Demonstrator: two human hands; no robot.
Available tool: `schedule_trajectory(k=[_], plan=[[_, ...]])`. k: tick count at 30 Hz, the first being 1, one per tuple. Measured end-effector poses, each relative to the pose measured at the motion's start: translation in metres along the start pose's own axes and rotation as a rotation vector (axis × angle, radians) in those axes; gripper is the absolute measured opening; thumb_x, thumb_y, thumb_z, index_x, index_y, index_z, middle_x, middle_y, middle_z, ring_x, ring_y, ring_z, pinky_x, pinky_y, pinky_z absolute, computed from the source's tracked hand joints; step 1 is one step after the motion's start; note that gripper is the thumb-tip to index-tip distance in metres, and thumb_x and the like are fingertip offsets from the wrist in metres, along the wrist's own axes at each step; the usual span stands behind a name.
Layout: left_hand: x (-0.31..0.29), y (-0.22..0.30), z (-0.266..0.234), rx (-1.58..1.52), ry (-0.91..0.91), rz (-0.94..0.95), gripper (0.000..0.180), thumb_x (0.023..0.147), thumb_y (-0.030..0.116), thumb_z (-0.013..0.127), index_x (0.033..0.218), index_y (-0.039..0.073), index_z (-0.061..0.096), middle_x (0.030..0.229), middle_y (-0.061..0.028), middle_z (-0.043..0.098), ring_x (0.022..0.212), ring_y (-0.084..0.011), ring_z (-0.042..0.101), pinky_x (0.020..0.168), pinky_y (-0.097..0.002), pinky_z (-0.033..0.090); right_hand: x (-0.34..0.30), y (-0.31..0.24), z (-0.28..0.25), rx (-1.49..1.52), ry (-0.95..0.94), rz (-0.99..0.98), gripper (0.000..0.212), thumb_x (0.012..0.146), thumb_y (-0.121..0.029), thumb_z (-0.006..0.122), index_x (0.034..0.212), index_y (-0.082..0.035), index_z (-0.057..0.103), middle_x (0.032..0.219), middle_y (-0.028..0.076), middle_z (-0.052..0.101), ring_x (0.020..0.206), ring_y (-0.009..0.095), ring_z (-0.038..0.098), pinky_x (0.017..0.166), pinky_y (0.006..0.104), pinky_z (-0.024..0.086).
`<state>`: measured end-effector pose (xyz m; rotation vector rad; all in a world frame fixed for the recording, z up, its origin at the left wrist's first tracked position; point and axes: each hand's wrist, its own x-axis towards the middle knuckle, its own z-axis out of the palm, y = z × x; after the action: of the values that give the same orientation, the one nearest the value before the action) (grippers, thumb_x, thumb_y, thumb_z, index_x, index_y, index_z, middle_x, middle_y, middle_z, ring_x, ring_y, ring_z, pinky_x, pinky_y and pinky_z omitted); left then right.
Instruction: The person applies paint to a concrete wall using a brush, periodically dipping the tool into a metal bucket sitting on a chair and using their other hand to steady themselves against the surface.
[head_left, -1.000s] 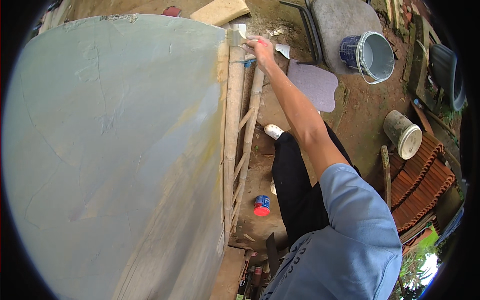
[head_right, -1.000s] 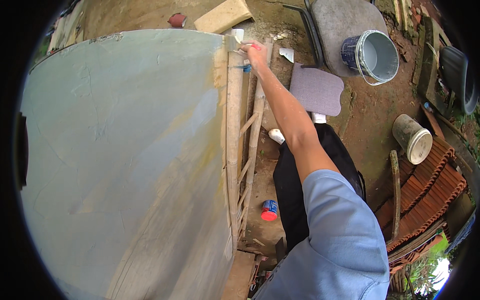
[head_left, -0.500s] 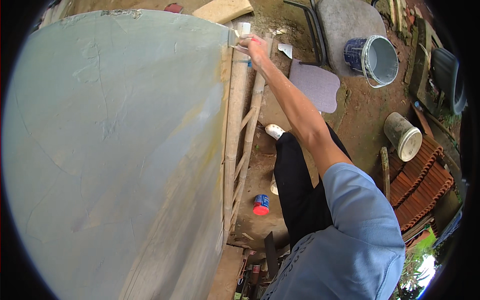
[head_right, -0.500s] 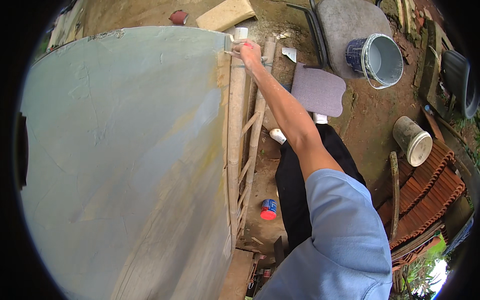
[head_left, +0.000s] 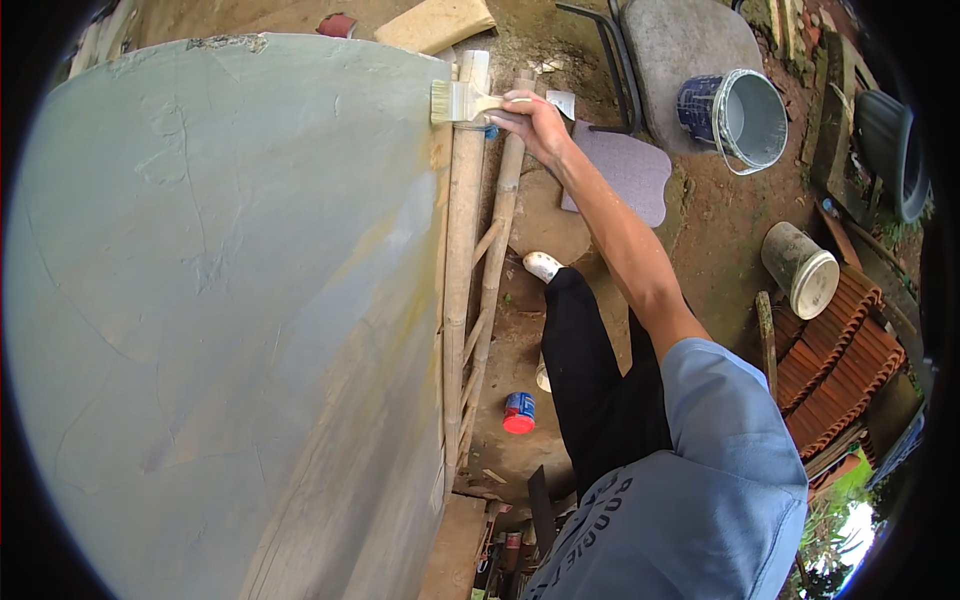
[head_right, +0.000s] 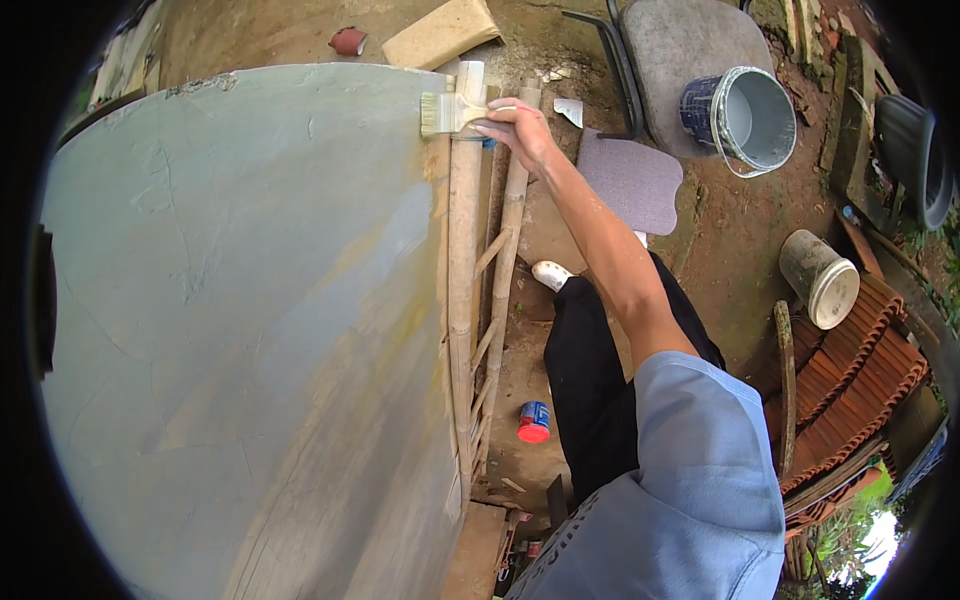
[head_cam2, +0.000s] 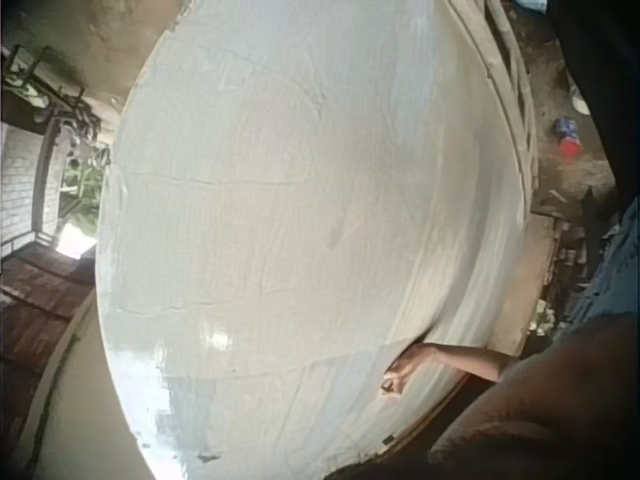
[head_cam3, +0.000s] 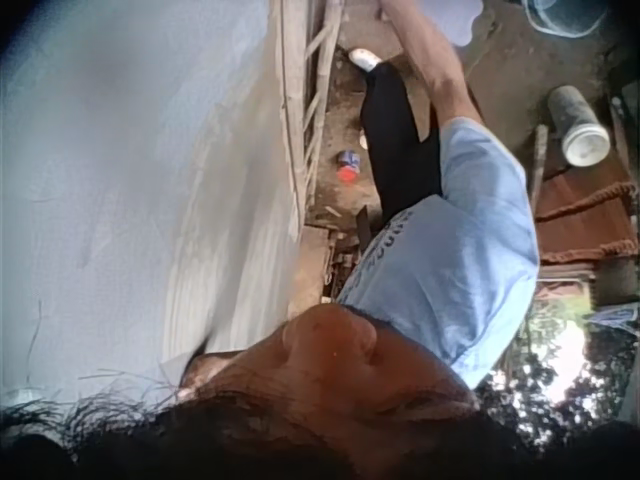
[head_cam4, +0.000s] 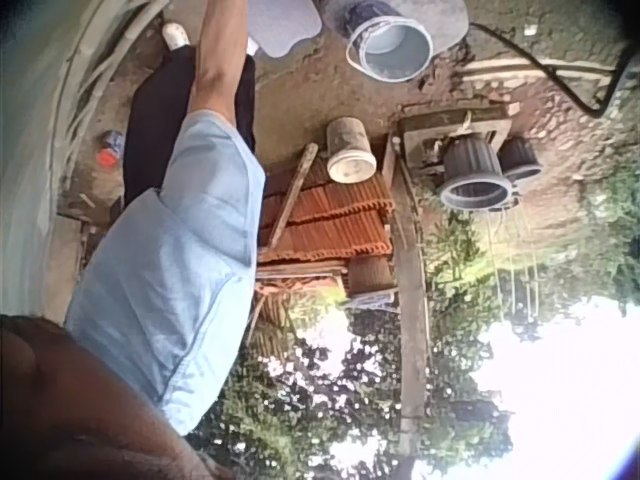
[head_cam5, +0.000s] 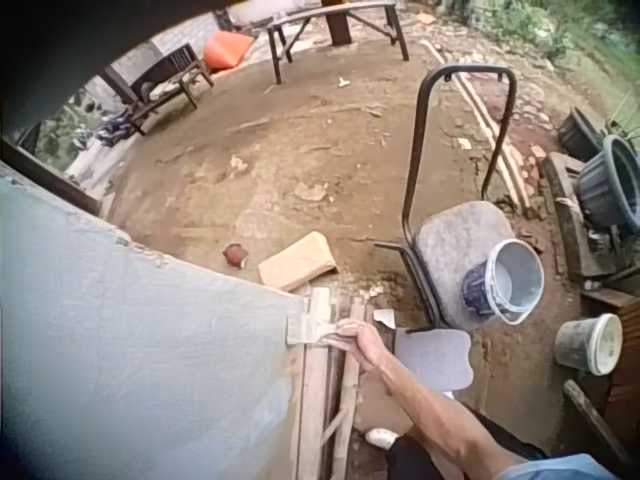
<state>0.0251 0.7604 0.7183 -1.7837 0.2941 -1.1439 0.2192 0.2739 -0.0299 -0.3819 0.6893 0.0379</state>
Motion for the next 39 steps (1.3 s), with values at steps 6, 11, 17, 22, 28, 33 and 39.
schedule_trajectory(k=[6, 11, 17, 22, 28, 33, 39], plan=[[0.008, 0.013, 0.018, -0.036, 0.051, -0.009, 0.032, 0.108, 0.036, 0.037, 0.128, 0.01, 0.037, 0.126, -0.0217, 0.029, 0.115, -0.0347, 0.034, 0.097, -0.0533, 0.032, 0.03, 0.022, 0.002, -0.144, 0.183, -0.236, 0.019, 0.085, 0.009, 0.056, 0.103, 0.006, 0.061, 0.105, 0.017, 0.064, 0.096, 0.026, 0.068, 0.089, 0.0367, 0.061], [0.007, 0.006, 0.009, -0.006, 0.036, 0.01, 0.033, 0.108, 0.036, 0.038, 0.128, 0.01, 0.037, 0.126, -0.022, 0.029, 0.115, -0.0351, 0.035, 0.096, -0.0533, 0.032, -0.033, 0.032, 0.008, 0.049, 0.025, 0.011, 0.018, 0.086, 0.011, 0.055, 0.102, 0.005, 0.06, 0.107, 0.017, 0.062, 0.095, 0.025, 0.067, 0.091, 0.0368, 0.061], [0.019, 0.021, 0.022, -0.031, 0.077, 0.021, 0.033, 0.108, 0.035, 0.038, 0.128, 0.009, 0.037, 0.126, -0.0224, 0.03, 0.115, -0.0355, 0.035, 0.096, -0.0533, 0.032, 0.002, 0.036, -0.008, -0.092, 0.244, -0.179, 0.018, 0.086, 0.012, 0.054, 0.1, 0.004, 0.061, 0.111, 0.016, 0.062, 0.104, 0.026, 0.065, 0.09, 0.0357, 0.061], [0.032, 0.033, 0.025, -0.04, 0.085, 0.051, 0.034, 0.108, 0.035, 0.039, 0.128, 0.008, 0.037, 0.126, -0.0228, 0.03, 0.115, -0.0359, 0.036, 0.096, -0.0533, 0.033, -0.039, 0.059, 0.044, -0.036, 0.093, -0.114, 0.017, 0.084, 0.014, 0.055, 0.094, 0.003, 0.062, 0.102, 0.016, 0.063, 0.095, 0.024, 0.067, 0.086, 0.0337, 0.062], [0.053, 0.054, 0.032, -0.065, 0.13, 0.067, 0.034, 0.108, 0.035, 0.039, 0.128, 0.007, 0.037, 0.126, -0.0232, 0.03, 0.114, -0.0363, 0.036, 0.096, -0.0533, 0.033, -0.019, 0.047, -0.022, 0.192, 0.299, -0.207, 0.02, 0.08, 0.018, 0.054, 0.089, 0.003, 0.065, 0.098, 0.016, 0.064, 0.087, 0.025, 0.068, 0.078, 0.0346, 0.064], [0.069, 0.074, 0.046, -0.107, 0.167, 0.079, 0.035, 0.107, 0.035, 0.039, 0.128, 0.007, 0.037, 0.126, -0.0235, 0.031, 0.114, -0.0366, 0.036, 0.096, -0.0533, 0.033, -0.01, 0.06, 0.021, -0.084, 0.234, -0.199, 0.017, 0.082, 0.016, 0.055, 0.087, 0.001, 0.063, 0.099, 0.014, 0.063, 0.093, 0.024, 0.067, 0.083, 0.0344, 0.063], [0.062, 0.06, 0.031, -0.049, 0.155, 0.078, 0.035, 0.107, 0.034, 0.04, 0.128, 0.006, 0.038, 0.126, -0.0239, 0.031, 0.114, -0.0371, 0.037, 0.096, -0.0533, 0.034, -0.06, 0.058, -0.002, 0.241, 0.0, 0.067, 0.017, 0.083, 0.014, 0.058, 0.092, 0.001, 0.064, 0.101, 0.013, 0.065, 0.093, 0.022, 0.067, 0.083, 0.0328, 0.063]])
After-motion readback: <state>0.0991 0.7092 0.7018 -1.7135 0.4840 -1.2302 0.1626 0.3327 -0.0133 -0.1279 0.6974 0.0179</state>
